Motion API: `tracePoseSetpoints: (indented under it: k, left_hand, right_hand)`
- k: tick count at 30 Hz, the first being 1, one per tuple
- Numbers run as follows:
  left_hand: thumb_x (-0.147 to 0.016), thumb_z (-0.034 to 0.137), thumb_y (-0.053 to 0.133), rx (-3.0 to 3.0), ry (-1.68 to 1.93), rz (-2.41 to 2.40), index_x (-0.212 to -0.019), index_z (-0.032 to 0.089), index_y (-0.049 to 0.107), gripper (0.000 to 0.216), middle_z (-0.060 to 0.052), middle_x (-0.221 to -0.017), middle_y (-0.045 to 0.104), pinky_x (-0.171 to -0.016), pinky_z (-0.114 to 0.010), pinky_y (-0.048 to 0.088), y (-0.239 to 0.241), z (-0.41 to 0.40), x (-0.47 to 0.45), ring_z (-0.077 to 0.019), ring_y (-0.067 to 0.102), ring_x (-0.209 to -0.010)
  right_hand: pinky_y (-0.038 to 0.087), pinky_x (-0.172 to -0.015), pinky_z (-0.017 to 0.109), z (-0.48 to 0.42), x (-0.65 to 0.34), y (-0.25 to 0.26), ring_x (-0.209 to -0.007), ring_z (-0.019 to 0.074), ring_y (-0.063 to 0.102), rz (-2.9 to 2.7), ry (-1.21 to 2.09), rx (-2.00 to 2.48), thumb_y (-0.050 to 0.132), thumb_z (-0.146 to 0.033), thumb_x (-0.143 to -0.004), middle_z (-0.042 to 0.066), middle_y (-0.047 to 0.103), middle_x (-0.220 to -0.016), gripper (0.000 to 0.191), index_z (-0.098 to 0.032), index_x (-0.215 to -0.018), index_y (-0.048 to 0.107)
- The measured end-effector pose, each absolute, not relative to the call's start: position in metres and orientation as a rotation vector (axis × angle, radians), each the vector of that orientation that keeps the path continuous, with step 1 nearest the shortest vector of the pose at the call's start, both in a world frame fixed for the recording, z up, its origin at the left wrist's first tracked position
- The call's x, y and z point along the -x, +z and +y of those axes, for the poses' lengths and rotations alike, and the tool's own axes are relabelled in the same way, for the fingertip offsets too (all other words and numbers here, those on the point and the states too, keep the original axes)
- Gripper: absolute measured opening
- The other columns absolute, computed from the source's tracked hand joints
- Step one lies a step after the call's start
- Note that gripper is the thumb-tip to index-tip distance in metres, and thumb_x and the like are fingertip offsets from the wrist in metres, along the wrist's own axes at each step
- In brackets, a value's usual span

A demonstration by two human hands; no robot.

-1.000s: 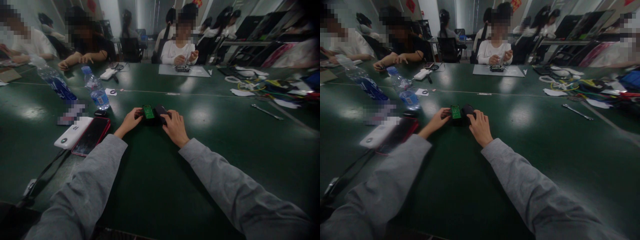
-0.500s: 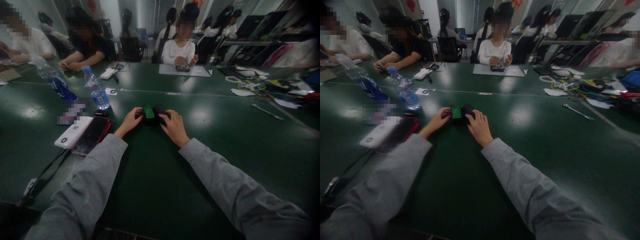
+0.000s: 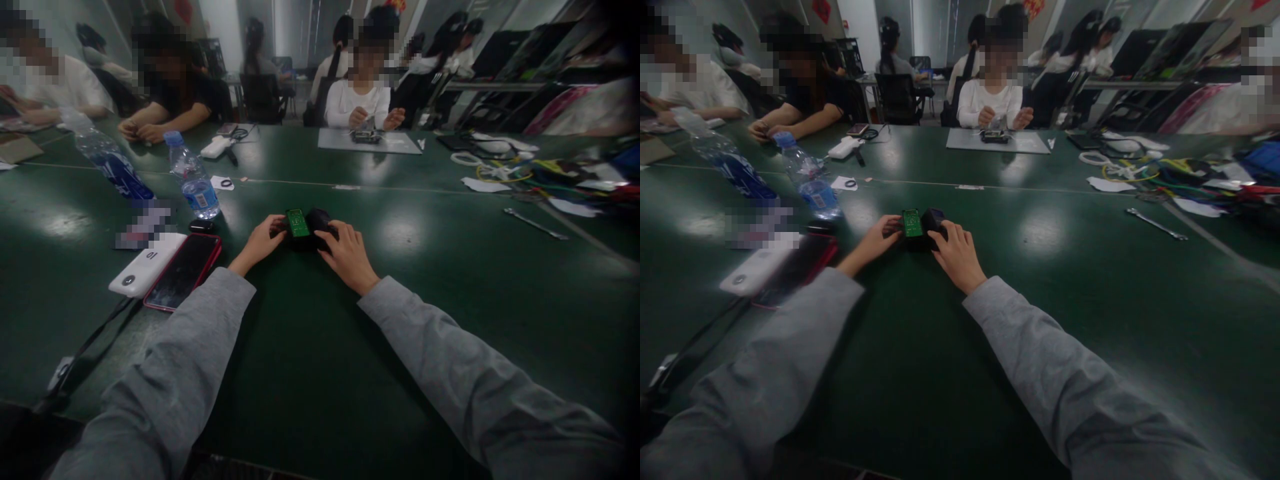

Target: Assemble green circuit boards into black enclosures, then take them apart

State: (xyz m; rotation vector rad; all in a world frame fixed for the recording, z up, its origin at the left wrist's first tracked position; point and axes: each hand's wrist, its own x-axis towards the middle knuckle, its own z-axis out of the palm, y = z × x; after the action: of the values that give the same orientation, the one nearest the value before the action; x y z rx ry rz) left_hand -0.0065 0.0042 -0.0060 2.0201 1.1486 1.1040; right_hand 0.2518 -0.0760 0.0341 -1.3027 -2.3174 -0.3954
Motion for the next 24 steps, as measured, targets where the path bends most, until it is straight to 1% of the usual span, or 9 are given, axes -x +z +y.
tracePoseSetpoints:
  k: [5,11,24]
  left_hand:
    - [-0.089,0.024,0.066,-2.021,1.099,1.147,-0.130,0.021,0.054,0.043,-0.011,-0.119,0.068,-0.098,-0.045,0.052,-0.0066,0.0051,0.0068,-0.0233,0.065,-0.111]
    - [-0.089,0.022,0.065,-2.005,1.114,1.142,-0.128,0.021,0.055,0.040,-0.010,-0.116,0.069,-0.098,-0.044,0.052,-0.0046,0.0032,0.0045,-0.0223,0.066,-0.109]
    - [-0.089,0.022,0.066,-2.002,1.112,1.138,-0.130,0.020,0.055,0.043,-0.011,-0.118,0.068,-0.098,-0.046,0.052,-0.0084,0.0063,0.0060,-0.0234,0.066,-0.110]
  right_hand:
    - [0.045,-0.093,0.046,-0.0760,-0.2521,0.0340,-0.121,0.0329,0.046,-2.319,-0.385,1.296,0.060,-0.017,-0.093,0.017,0.045,-0.136,0.041,-0.018,-0.134,0.053]
    - [0.045,-0.095,0.048,-0.0750,-0.2524,0.0326,-0.125,0.0334,0.043,-2.301,-0.328,1.296,0.058,-0.017,-0.093,0.016,0.044,-0.137,0.041,-0.022,-0.134,0.053]
    - [0.048,-0.093,0.049,-0.0755,-0.2520,0.0333,-0.122,0.0336,0.047,-2.297,-0.328,1.287,0.058,-0.014,-0.093,0.017,0.046,-0.135,0.042,-0.020,-0.134,0.051]
